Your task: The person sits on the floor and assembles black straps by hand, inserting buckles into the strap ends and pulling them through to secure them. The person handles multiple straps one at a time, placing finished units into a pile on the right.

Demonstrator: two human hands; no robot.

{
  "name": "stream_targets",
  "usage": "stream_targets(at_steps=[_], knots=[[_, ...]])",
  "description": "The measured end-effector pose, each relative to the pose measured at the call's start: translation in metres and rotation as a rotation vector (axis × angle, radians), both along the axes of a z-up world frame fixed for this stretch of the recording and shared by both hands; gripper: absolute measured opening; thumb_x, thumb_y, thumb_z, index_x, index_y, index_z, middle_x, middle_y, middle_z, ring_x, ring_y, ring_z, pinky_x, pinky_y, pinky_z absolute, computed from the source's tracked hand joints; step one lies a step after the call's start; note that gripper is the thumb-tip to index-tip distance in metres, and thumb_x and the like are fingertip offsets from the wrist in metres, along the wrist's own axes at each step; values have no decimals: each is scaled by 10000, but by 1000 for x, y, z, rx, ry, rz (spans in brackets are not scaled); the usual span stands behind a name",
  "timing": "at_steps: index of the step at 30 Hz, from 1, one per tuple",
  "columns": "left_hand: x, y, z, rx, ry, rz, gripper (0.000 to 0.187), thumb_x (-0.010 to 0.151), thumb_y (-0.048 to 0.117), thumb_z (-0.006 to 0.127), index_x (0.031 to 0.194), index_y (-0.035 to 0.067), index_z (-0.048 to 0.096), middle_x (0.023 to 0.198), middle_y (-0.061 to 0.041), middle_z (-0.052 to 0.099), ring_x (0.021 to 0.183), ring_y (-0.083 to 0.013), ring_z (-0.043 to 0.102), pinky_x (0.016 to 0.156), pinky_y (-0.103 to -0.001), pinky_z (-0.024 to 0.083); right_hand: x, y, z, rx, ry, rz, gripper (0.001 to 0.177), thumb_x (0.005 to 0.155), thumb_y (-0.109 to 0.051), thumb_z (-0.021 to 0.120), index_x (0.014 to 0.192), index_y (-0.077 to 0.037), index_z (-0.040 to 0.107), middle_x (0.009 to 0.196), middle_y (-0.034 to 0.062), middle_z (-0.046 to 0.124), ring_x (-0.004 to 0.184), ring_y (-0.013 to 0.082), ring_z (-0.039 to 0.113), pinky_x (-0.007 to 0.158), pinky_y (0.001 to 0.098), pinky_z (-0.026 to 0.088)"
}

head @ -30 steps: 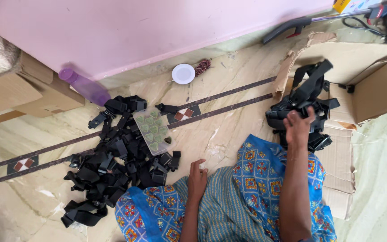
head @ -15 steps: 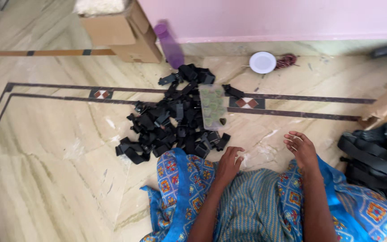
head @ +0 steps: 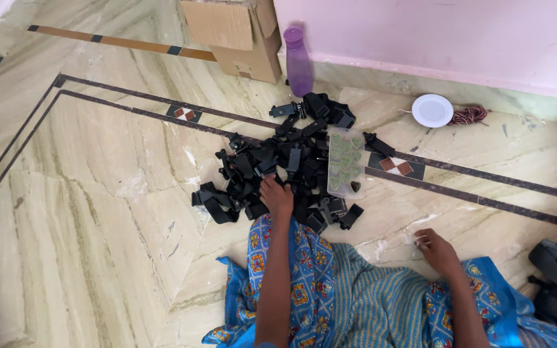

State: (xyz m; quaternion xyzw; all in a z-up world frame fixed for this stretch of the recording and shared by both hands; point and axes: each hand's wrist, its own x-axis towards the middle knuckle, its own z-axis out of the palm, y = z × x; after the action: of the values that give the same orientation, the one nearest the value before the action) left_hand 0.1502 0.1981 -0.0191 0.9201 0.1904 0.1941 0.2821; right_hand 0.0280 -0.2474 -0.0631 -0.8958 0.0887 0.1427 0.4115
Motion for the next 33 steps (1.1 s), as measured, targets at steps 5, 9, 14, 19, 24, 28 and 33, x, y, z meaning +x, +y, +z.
stream_targets(at_steps=[5,9,14,19,24,28,33], knots=[[-4,11,-21,-189,241,-46,807,768,110,876,1390,50,364,1433,-219,356,1244,-480,459,879,-512,524,5,5,2,2,91,39,340,969,-183,641,1308,-150,634,1124,134,767,1026,271,746,836,405,596],[-1,14,-31,-262,144,-52,729,749,-21,851,1345,49,437,1369,-210,393,1159,-446,547,814,-455,560,5,6,1,31,83,41,346,963,-180,635,1307,-140,625,1096,138,779,1001,270,760,830,403,593],[1,13,-19,-342,-44,-109,445,709,-129,776,1098,48,651,1149,-109,602,1004,-266,665,792,-378,578,6,6,2,-10,77,72,342,966,-185,631,1305,-139,612,1063,138,785,981,268,763,837,397,582],[-5,11,22,-636,-185,-162,301,871,-65,746,1132,56,658,1082,-70,608,837,-159,661,758,-299,554,7,8,2,-54,123,48,332,977,-212,627,1301,-144,615,1063,145,777,980,292,760,836,408,583],[-6,1,54,-853,-344,-206,298,961,35,723,1235,75,615,1209,-78,591,976,-169,596,826,-308,529,8,7,-2,-81,107,61,330,973,-229,629,1293,-150,614,1055,155,772,982,302,753,847,415,581],[-5,-11,59,-566,-135,-214,360,912,108,723,1249,125,599,1287,-90,555,1129,-240,614,834,-364,542,9,6,-5,-99,82,72,316,967,-224,629,1273,-147,611,1050,159,772,982,312,748,848,423,576],[9,-36,34,-91,-97,-480,455,842,96,793,1261,195,648,1404,-173,525,1302,-396,490,985,-543,458,8,8,-5,-120,82,80,300,974,-227,624,1263,-155,596,1017,167,773,946,325,753,828,429,578]])
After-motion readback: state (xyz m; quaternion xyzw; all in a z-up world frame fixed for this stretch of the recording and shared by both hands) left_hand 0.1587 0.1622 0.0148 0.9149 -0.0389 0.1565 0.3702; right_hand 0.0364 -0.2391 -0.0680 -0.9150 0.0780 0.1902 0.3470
